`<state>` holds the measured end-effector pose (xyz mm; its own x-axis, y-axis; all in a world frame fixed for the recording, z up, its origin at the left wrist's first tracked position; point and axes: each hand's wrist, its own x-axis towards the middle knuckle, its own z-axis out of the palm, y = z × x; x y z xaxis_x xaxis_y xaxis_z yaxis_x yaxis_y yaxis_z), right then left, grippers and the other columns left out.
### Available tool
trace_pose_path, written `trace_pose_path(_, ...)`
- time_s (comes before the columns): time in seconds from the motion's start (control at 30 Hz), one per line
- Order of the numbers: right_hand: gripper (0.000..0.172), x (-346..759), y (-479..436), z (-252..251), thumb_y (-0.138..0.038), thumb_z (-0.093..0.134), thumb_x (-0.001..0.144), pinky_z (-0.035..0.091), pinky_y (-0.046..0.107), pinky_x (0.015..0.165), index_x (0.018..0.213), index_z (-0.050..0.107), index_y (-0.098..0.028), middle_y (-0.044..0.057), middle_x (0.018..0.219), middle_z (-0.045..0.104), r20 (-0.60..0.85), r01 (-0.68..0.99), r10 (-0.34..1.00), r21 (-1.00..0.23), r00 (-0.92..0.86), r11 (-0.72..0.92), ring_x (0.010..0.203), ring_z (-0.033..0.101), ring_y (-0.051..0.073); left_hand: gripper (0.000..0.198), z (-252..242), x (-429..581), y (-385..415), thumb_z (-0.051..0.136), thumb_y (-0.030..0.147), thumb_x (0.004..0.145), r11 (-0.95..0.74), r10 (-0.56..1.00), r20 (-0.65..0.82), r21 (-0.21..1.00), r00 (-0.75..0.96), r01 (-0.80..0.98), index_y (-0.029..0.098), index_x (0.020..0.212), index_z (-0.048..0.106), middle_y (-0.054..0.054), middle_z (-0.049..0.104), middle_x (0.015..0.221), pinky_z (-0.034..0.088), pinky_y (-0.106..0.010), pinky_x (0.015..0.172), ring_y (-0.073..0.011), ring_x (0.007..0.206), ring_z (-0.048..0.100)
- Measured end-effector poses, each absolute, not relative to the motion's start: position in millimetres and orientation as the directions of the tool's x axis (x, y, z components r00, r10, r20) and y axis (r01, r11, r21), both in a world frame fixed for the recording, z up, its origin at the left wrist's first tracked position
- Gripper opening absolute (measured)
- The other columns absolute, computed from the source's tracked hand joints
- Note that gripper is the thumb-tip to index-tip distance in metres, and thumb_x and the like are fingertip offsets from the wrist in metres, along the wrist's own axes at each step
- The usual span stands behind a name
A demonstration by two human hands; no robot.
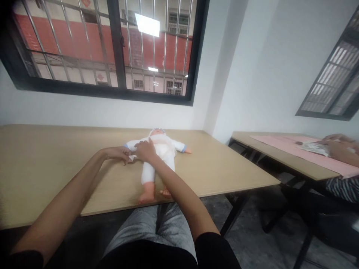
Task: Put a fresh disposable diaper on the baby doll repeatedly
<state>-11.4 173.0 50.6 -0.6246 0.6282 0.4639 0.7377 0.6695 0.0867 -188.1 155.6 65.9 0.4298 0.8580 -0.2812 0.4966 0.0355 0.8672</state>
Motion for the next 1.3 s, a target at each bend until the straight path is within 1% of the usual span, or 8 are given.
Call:
trace_pose_path(0.1, 0.027, -6.3, 169.0, 55.4, -0.031, 0.046, 0.087, 0.017, 0.044, 0.107, 0.107, 0.062, -0.022, 0.005, 0.108, 0.064, 0.502, 0.710, 0.620, -0.016, -0.603, 0.704, 0.106, 0.053, 0.020, 0.029, 66.4, -195.1, 156.9, 0.081, 0.021, 0.044, 0.039, 0.859, -0.243, 0.908, 0.450, 0.417, 0.015, 0.052, 0.054, -0.004, 0.062, 0.058, 0.048, -0.024, 0.054, -0.0145, 0.055, 0.058)
trace_pose_path(0.23, 0.029, -5.3, 170.5, 54.1, -0.047, 0.054, 0.082, 0.017, 0.046, 0.106, 0.082, 0.070, -0.023, 0.006, 0.096, 0.067, 0.459, 0.690, 0.612, 0.002, -0.644, 0.724, 0.103, 0.053, 0.023, 0.019, 69.6, -204.2, 156.3, 0.078, 0.020, 0.048, 0.021, 0.850, -0.230, 0.914, 0.473, 0.406, 0.014, 0.061, 0.065, -0.004, 0.062, 0.059, 0.045, -0.023, 0.052, -0.0135, 0.052, 0.056)
trace_pose_path(0.33, 0.023, -7.7, 172.9, 49.9, -0.040, 0.057, 0.080, 0.018, 0.045, 0.105, 0.078, 0.071, -0.022, 0.006, 0.094, 0.067, 0.464, 0.702, 0.609, 0.040, -0.643, 0.711, 0.102, 0.052, 0.024, 0.016, 72.5, -207.4, 153.6, 0.075, 0.019, 0.050, -0.017, 0.859, -0.194, 0.914, 0.474, 0.406, 0.014, 0.065, 0.069, -0.004, 0.061, 0.057, 0.044, -0.021, 0.051, -0.0121, 0.050, 0.053)
trace_pose_path(0.6, 0.023, -10.0, 175.2, 44.3, -0.020, 0.044, 0.084, 0.032, 0.039, 0.093, 0.084, 0.067, -0.015, 0.010, 0.090, 0.066, 0.545, 0.772, 0.609, 0.117, -0.576, 0.625, 0.093, 0.053, 0.024, 0.021, 69.5, -206.0, 154.3, 0.070, 0.019, 0.052, -0.044, 0.864, -0.158, 0.922, 0.479, 0.384, 0.015, 0.073, 0.072, -0.002, 0.060, 0.058, 0.041, -0.020, 0.048, -0.0114, 0.050, 0.051)
trace_pose_path(0.83, 0.022, -8.3, 174.0, 47.8, -0.022, 0.044, 0.088, 0.037, 0.032, 0.082, 0.091, 0.064, -0.015, 0.009, 0.091, 0.064, 0.563, 0.744, 0.607, 0.021, -0.561, 0.668, 0.092, 0.053, 0.022, 0.018, 56.4, -208.8, 169.1, 0.072, 0.024, 0.056, -0.016, 0.859, -0.120, 0.965, 0.497, 0.261, 0.014, 0.069, 0.066, 0.000, 0.052, 0.058, 0.047, -0.025, 0.057, -0.0095, 0.051, 0.045)
trace_pose_path(1.07, 0.029, 3.0, 171.0, 59.0, -0.025, 0.035, 0.094, 0.035, 0.033, 0.093, 0.098, 0.062, -0.016, 0.009, 0.103, 0.063, 0.726, 0.723, 0.561, -0.127, -0.399, 0.679, 0.102, 0.052, 0.020, 0.017, 58.1, -212.6, 176.4, 0.068, 0.025, 0.067, 0.068, 0.878, -0.105, 0.993, 0.468, 0.096, 0.015, 0.068, 0.056, 0.002, 0.047, 0.055, 0.044, -0.023, 0.052, -0.0097, 0.051, 0.044)
trace_pose_path(1.17, 0.027, 14.8, 175.8, 54.9, -0.035, 0.047, 0.089, 0.024, 0.043, 0.105, 0.103, 0.062, -0.017, 0.009, 0.105, 0.064, 0.692, 0.764, 0.616, -0.146, -0.375, 0.629, 0.109, 0.051, 0.024, 0.016, 62.6, -205.4, 174.5, 0.067, 0.025, 0.068, 0.009, 0.896, -0.019, 1.000, 0.443, 0.024, 0.014, 0.070, 0.056, 0.001, 0.050, 0.056, 0.044, -0.023, 0.053, -0.0103, 0.054, 0.047)
trace_pose_path(1.3, 0.051, 22.0, 179.6, 45.4, -0.042, 0.059, 0.080, 0.021, 0.047, 0.107, 0.121, 0.052, -0.013, 0.013, 0.111, 0.063, 0.607, 0.753, 0.679, -0.191, -0.413, 0.629, 0.111, 0.051, 0.027, 0.022, 67.6, -171.1, 165.7, 0.069, 0.030, 0.066, -0.130, 0.930, 0.162, 0.985, 0.330, -0.118, 0.015, 0.072, 0.054, -0.002, 0.057, 0.070, 0.043, -0.023, 0.056, -0.0147, 0.067, 0.056)
